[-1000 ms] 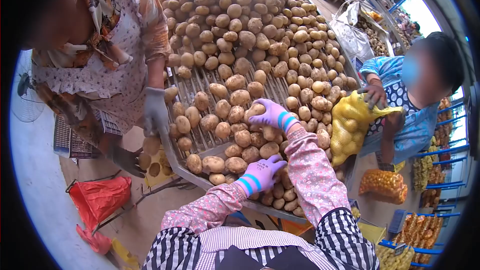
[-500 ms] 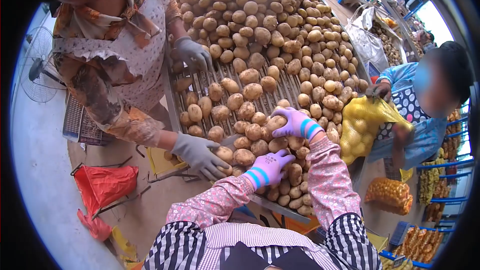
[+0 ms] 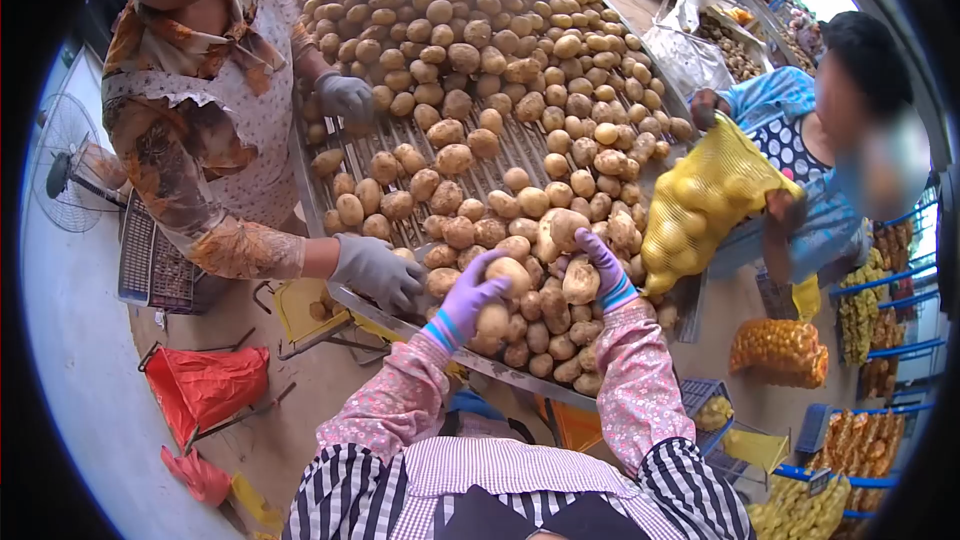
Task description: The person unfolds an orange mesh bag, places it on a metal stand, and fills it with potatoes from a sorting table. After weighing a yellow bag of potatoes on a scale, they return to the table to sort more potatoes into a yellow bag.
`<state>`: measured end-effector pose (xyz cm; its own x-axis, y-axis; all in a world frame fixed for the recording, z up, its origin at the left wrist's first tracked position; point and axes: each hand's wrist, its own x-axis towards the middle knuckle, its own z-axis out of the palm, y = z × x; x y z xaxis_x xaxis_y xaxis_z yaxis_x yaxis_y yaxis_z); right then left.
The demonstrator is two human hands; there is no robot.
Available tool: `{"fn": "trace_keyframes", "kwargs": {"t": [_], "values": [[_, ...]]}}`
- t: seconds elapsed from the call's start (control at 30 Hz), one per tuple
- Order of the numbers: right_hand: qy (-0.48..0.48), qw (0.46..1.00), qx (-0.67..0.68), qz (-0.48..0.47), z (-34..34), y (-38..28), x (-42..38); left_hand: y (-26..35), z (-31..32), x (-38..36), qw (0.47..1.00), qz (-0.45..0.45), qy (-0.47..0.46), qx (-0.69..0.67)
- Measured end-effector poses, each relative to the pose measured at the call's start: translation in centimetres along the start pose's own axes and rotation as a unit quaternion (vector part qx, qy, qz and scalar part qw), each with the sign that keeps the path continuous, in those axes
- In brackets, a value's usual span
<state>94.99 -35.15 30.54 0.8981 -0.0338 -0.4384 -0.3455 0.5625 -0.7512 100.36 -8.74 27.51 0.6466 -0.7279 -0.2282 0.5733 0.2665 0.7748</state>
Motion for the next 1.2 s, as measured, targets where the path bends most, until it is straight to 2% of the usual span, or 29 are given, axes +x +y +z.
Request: {"fn": "trace_keyframes", "kwargs": {"t": [0.03, 0.1, 0.13, 0.17, 0.2, 0.23, 0.3, 0.33, 0.37, 0.43, 0.47, 0.5, 0.6, 0.63, 0.7, 0.73, 0.77, 0.8, 0.83, 0.87, 0.9, 0.97, 1.03, 1.1, 1.17, 1.2], "values": [[0.035, 0.994, 0.086, 0.059, -0.9, 1.3, -0.5, 0.6, 0.0, -1.0, 0.992, -0.029, -0.002, -0.121], [0.029, 0.986, 0.160, 0.043, 0.8, 3.3, -2.4, 0.1, -0.6, -2.6, 0.956, -0.050, -0.024, -0.289], [-0.010, 0.983, 0.180, 0.030, 3.9, 3.1, -3.6, -0.8, -1.5, -3.0, 0.922, -0.053, -0.057, -0.380], [-0.050, 0.978, 0.201, 0.019, 6.9, 2.8, -4.9, -0.5, -1.5, -3.8, 0.905, -0.091, -0.045, -0.413], [-0.081, 0.971, 0.216, 0.057, 5.0, 4.9, -4.4, -0.4, -1.5, -4.8, 0.901, -0.081, -0.062, -0.422], [-0.081, 0.968, 0.232, 0.044, 7.3, 5.0, -5.6, 0.4, -1.1, -6.0, 0.897, -0.069, -0.076, -0.430], [-0.117, 0.962, 0.239, 0.054, 9.7, 6.1, -6.6, 0.3, -2.7, -8.5, 0.895, -0.063, -0.072, -0.435], [-0.191, 0.939, 0.276, 0.070, 10.7, 6.8, -6.6, 0.3, -3.8, -9.8, 0.893, -0.061, -0.078, -0.440], [-0.088, 0.961, 0.250, 0.084, 12.8, 7.3, -7.8, 0.3, -4.8, -11.2, 0.894, -0.053, -0.067, -0.440], [-0.167, 0.945, 0.248, 0.131, 14.0, 9.9, -7.0, 0.1, -7.2, -14.4, 0.882, -0.052, -0.071, -0.462], [-0.162, 0.957, 0.191, 0.147, 15.3, 10.8, -6.6, 0.2, -8.6, -16.0, 0.883, -0.046, -0.059, -0.463], [-0.237, 0.932, 0.184, 0.202, 15.7, 12.4, -5.5, -0.1, -10.3, -17.6, 0.884, -0.039, -0.052, -0.463], [-0.095, 0.947, 0.082, 0.295, 21.3, 15.5, -3.7, 0.3, -14.7, -22.1, 0.895, -0.005, 0.070, -0.441], [-0.123, 0.950, 0.052, 0.282, 22.7, 17.3, -2.0, 0.4, -16.4, -23.2, 0.893, -0.003, 0.074, -0.444], [-0.119, 0.974, -0.052, 0.186, 26.9, 19.8, -0.3, 0.2, -19.8, -25.2, 0.887, 0.016, 0.161, -0.432], [-0.121, 0.973, -0.051, 0.188, 28.5, 21.0, 1.1, 0.7, -20.7, -26.0, 0.949, 0.062, 0.247, -0.186], [-0.103, 0.962, -0.013, 0.252, 29.8, 22.2, 2.7, 1.0, -22.3, -26.5, 0.949, 0.062, 0.249, -0.184], [-0.084, 0.945, 0.023, 0.314, 31.0, 23.3, 4.2, 1.6, -24.1, -26.4, 0.912, 0.025, 0.278, -0.301], [-0.085, 0.945, 0.023, 0.314, 32.3, 24.3, 5.3, 1.9, -26.1, -26.2, 0.859, -0.013, 0.302, -0.413], [-0.053, 0.942, 0.063, 0.325, 33.3, 25.3, 6.4, 2.1, -27.5, -25.8, 0.883, 0.014, 0.278, -0.377], [-0.020, 0.936, 0.103, 0.335, 34.1, 26.1, 7.3, 2.3, -28.8, -25.4, 0.883, 0.012, 0.278, -0.377], [-0.039, 0.936, 0.104, 0.333, 33.3, 28.7, 9.9, 2.8, -31.0, -24.4, 0.894, 0.000, 0.286, -0.345], [0.040, 0.950, 0.000, 0.311, 33.5, 29.9, 10.7, 3.1, -32.7, -23.3, 0.884, -0.018, 0.259, -0.388], [0.079, 0.957, -0.035, 0.275, 33.1, 30.8, 10.5, 4.0, -32.6, -22.9, 0.881, -0.073, 0.389, -0.260], [-0.004, 0.970, -0.079, 0.231, 32.1, 30.3, 9.5, 3.7, -33.0, -22.8, 0.872, -0.092, 0.413, -0.246], [0.003, 0.971, -0.073, 0.227, 31.9, 30.3, 8.9, 3.5, -33.1, -22.7, 0.862, -0.109, 0.438, -0.231]]}}
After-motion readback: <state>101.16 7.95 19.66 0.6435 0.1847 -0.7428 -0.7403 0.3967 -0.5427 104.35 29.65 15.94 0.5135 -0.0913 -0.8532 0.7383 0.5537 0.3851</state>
